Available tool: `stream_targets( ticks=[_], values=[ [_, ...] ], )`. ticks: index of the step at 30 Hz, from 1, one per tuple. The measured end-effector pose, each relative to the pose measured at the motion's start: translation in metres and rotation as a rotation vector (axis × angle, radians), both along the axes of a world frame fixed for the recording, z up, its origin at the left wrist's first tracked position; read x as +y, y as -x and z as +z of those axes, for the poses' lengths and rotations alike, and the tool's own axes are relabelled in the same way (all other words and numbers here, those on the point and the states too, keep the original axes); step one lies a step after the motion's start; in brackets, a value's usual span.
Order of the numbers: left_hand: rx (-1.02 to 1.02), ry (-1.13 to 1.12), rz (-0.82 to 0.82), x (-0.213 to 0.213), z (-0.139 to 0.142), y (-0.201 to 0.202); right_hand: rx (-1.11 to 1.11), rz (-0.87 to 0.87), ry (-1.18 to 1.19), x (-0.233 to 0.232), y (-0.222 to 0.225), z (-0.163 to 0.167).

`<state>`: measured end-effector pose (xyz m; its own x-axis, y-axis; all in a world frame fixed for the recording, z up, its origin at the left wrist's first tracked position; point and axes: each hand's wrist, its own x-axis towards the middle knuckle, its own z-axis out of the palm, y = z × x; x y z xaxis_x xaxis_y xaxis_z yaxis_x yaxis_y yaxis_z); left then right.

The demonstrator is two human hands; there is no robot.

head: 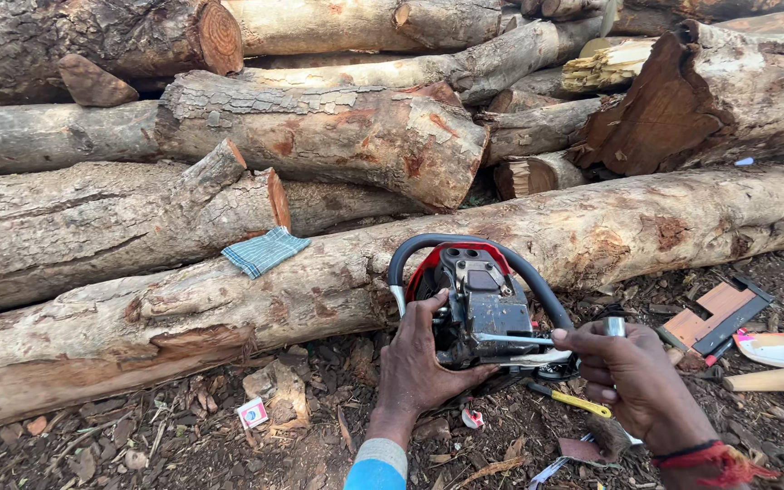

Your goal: The person cleans the chainsaw engine with a brush and then uses a wrench to tighten bolts on the chainsaw. The person works on the chainsaw while sitting on the ground near a pile of logs.

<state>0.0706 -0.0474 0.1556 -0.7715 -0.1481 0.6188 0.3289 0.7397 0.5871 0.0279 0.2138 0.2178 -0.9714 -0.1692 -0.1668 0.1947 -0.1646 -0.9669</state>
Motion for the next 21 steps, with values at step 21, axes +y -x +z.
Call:
stream_targets(
  ticks=[21],
  values=[
    [-0.031, 0.041, -0.045, 0.028, -0.001, 0.016, 0.060, -0.129, -0.029, 0.034, 0.018, -0.028]
  ],
)
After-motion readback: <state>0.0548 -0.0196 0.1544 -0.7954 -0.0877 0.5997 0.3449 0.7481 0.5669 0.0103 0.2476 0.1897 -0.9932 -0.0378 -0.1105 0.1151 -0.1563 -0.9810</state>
